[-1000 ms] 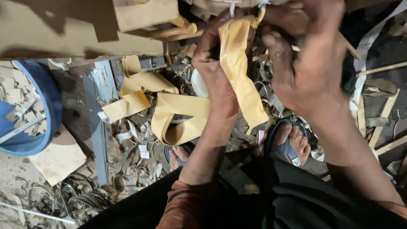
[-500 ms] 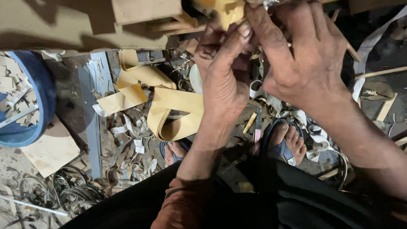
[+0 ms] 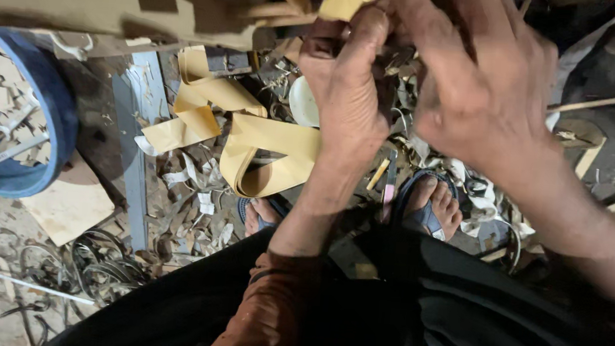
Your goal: The person sits on the floor of a cluttered workshop and works with long yellow paper-like strips. They tear or fold small pieces from a strip, then reach up and hook or press the folded pieces onto a slatted wooden frame structure above them, repeating this handling across the episode.
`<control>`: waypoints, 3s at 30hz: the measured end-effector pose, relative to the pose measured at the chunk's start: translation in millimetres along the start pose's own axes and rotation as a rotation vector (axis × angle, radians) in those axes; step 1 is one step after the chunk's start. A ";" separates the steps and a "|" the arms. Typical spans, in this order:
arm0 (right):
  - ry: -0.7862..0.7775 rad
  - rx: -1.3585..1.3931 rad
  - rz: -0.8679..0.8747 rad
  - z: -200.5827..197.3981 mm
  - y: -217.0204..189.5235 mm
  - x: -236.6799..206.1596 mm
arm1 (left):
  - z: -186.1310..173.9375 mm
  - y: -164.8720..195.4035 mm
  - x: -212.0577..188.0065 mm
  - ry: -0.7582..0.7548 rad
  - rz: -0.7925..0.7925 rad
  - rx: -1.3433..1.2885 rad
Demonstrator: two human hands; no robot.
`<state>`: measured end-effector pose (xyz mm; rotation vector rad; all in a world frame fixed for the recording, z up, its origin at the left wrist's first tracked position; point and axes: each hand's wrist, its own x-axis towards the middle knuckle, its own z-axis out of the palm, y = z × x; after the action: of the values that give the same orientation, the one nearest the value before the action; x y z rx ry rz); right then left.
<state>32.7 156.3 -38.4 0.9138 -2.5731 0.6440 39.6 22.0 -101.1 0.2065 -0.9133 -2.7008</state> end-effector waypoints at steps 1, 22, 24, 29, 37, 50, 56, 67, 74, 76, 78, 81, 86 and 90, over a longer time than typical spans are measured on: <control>-0.038 -0.015 -0.002 0.6 1.1 -0.2 | -1.0 1.1 -1.3 -0.004 -0.004 -0.044; -0.223 0.091 0.133 -10.1 -15.6 -5.0 | -53.4 -11.3 12.3 -0.059 -0.356 -0.145; -0.065 0.000 0.082 -5.6 -19.1 -7.1 | -55.2 -15.3 12.9 -0.069 -0.307 -0.231; -0.010 -0.348 -0.108 1.5 -18.2 4.4 | -58.3 -19.1 12.3 -0.115 -0.210 -0.199; 0.008 -0.314 -0.196 29.4 14.2 -19.1 | -50.8 -28.8 6.9 0.082 -0.164 0.095; -0.172 -0.238 -0.221 8.4 0.3 -0.1 | -65.5 -26.5 -8.9 0.008 -0.020 0.163; -0.315 -0.186 -0.050 9.2 -11.7 6.5 | -69.7 -34.0 -9.4 0.144 -0.043 0.707; -0.219 -0.224 -0.117 1.7 13.7 -25.3 | -57.7 -15.6 -0.2 0.041 -0.165 -0.023; -0.055 0.254 0.210 -10.3 11.7 -5.6 | -47.4 19.5 -8.8 0.086 -0.105 0.075; -0.013 0.287 0.185 -8.6 7.2 3.6 | -49.6 30.2 -8.9 0.070 0.070 0.346; 0.048 0.120 -0.067 -1.7 3.0 10.6 | -52.4 38.5 -6.7 0.015 0.333 0.820; 0.148 -0.063 -0.177 13.3 -0.4 16.7 | -48.9 39.3 -2.0 -0.154 0.406 0.983; 0.225 0.182 -0.106 25.6 1.2 22.4 | -55.4 54.1 20.9 -0.393 -0.019 1.038; 0.225 0.322 -0.024 22.4 4.6 26.4 | -75.2 83.1 39.3 -0.647 -0.085 1.384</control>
<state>6.6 134.6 -46.9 0.9070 -2.2943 1.1095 37.2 -96.3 -111.3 -0.4010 -2.8085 -1.6569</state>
